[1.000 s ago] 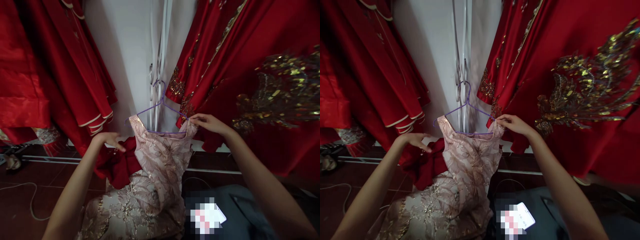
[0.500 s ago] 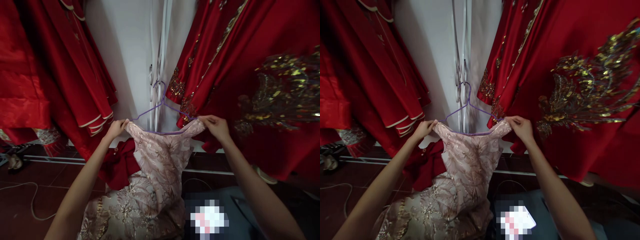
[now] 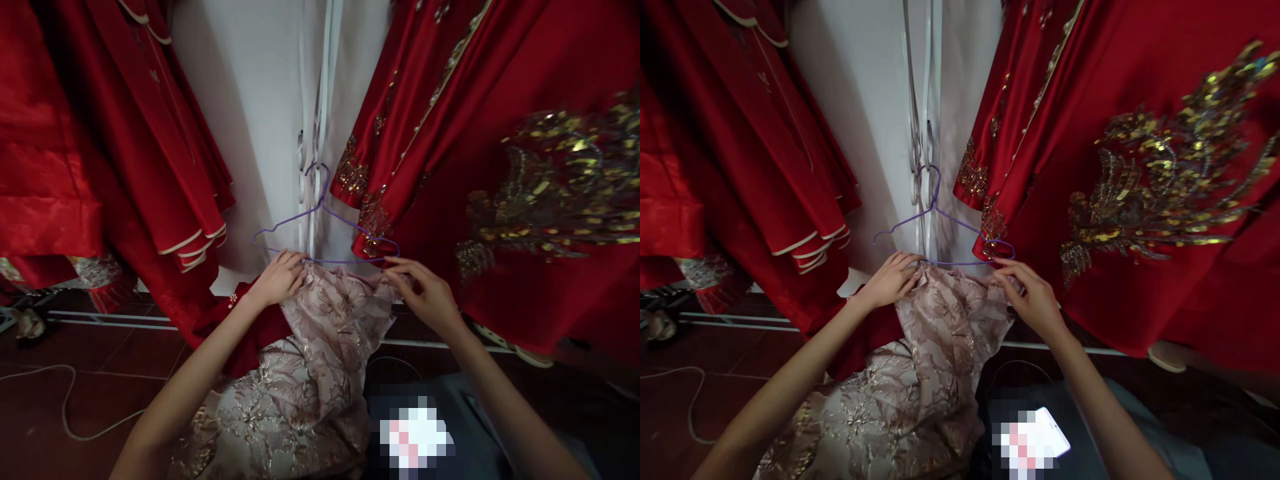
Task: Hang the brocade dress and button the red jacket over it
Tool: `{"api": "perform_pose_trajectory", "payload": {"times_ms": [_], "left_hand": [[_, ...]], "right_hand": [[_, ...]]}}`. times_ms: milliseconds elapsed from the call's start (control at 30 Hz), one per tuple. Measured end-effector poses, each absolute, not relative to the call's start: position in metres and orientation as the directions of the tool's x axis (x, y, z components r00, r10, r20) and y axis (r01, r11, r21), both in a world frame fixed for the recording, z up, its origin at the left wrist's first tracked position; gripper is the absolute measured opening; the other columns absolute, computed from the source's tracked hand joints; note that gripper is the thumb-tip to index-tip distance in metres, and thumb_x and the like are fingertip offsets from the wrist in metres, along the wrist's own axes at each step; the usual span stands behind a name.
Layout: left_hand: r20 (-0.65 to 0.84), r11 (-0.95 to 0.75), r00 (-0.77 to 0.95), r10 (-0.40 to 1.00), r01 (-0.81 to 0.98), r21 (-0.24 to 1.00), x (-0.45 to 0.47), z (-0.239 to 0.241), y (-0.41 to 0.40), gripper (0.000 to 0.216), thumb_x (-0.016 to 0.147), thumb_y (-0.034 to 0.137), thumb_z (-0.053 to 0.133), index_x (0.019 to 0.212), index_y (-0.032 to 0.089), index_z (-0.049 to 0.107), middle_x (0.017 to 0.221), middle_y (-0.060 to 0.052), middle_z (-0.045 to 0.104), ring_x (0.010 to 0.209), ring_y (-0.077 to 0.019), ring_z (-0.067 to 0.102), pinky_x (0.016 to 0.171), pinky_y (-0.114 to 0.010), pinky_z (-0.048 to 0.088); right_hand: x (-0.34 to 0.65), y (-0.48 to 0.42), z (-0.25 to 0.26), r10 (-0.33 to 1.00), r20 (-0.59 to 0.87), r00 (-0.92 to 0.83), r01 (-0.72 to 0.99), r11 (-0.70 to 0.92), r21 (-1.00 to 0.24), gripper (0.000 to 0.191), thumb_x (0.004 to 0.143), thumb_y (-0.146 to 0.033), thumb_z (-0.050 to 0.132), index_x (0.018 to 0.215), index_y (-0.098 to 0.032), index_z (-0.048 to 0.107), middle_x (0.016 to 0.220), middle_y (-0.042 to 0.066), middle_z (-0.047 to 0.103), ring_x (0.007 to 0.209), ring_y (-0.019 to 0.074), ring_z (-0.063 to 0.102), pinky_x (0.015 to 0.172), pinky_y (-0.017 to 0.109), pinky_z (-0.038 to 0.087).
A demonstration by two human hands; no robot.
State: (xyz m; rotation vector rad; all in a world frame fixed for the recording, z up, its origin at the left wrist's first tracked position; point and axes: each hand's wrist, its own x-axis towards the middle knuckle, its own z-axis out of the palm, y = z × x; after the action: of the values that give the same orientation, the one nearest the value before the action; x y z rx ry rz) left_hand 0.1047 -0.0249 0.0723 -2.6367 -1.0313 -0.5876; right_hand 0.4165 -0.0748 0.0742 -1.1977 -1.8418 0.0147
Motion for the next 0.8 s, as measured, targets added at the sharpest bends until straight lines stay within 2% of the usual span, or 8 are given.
{"api": "perform_pose_trajectory", "payload": {"times_ms": [100, 167, 333, 600, 800], "left_hand": [[0.436, -0.747, 0.688, 0.580, 0.662, -0.050, 0.125, 0.060, -0.012, 0.034, 0.092, 0.032, 0.031, 0.089, 0.019, 0.063, 0.143, -0.003, 0.037, 0.129, -0.0235, 0.033, 0.111, -0.054, 0.014], [0.410, -0.738, 0.679, 0.609, 0.674, -0.021, 0.131, 0.047, -0.010, 0.033, 0.091, 0.033, 0.034, 0.088, 0.021, 0.064, 0.144, -0.001, 0.035, 0.129, -0.0257, 0.032, 0.110, -0.060, 0.012], [0.427, -0.729, 0.658, 0.620, 0.685, 0.003, 0.129, 0.031, -0.023, 0.029, 0.090, 0.034, 0.039, 0.094, 0.024, 0.066, 0.138, -0.004, 0.041, 0.128, -0.0251, 0.032, 0.110, -0.058, 0.012], [0.435, -0.708, 0.662, 0.610, 0.702, -0.074, 0.128, 0.035, -0.032, 0.032, 0.091, 0.035, 0.035, 0.099, 0.024, 0.064, 0.139, -0.004, 0.040, 0.126, -0.0240, 0.035, 0.110, -0.055, 0.018], [0.441, -0.665, 0.664, 0.603, 0.725, -0.182, 0.135, 0.032, -0.037, 0.031, 0.090, 0.030, 0.039, 0.110, 0.024, 0.061, 0.139, -0.005, 0.041, 0.121, -0.0262, 0.040, 0.108, -0.056, 0.020]], "right_hand": [[0.426, -0.057, 0.078, 0.622, 0.782, 0.033, 0.735, 0.516, -0.441, 0.015, 0.084, -0.032, 0.050, 0.088, -0.022, 0.059, 0.121, 0.009, 0.058, 0.111, 0.0214, 0.055, 0.097, 0.040, 0.040], [0.440, -0.044, 0.073, 0.563, 0.813, 0.149, 0.738, 0.483, -0.470, 0.014, 0.084, -0.031, 0.049, 0.088, -0.020, 0.056, 0.121, 0.012, 0.058, 0.110, 0.0213, 0.056, 0.096, 0.039, 0.041], [0.469, -0.033, 0.054, 0.515, 0.798, 0.314, 0.721, 0.418, -0.553, 0.011, 0.083, -0.030, 0.051, 0.088, -0.020, 0.053, 0.114, 0.014, 0.062, 0.103, 0.0211, 0.060, 0.090, 0.035, 0.044], [0.471, -0.040, 0.058, 0.513, 0.815, 0.271, 0.728, 0.445, -0.522, 0.010, 0.084, -0.029, 0.050, 0.089, -0.021, 0.053, 0.114, 0.013, 0.062, 0.105, 0.0192, 0.059, 0.090, 0.033, 0.044], [0.447, -0.031, 0.090, 0.461, 0.872, 0.167, 0.808, 0.443, -0.389, 0.015, 0.085, -0.030, 0.048, 0.087, -0.019, 0.058, 0.098, 0.010, 0.064, 0.096, 0.0181, 0.058, 0.087, 0.031, 0.042]]}}
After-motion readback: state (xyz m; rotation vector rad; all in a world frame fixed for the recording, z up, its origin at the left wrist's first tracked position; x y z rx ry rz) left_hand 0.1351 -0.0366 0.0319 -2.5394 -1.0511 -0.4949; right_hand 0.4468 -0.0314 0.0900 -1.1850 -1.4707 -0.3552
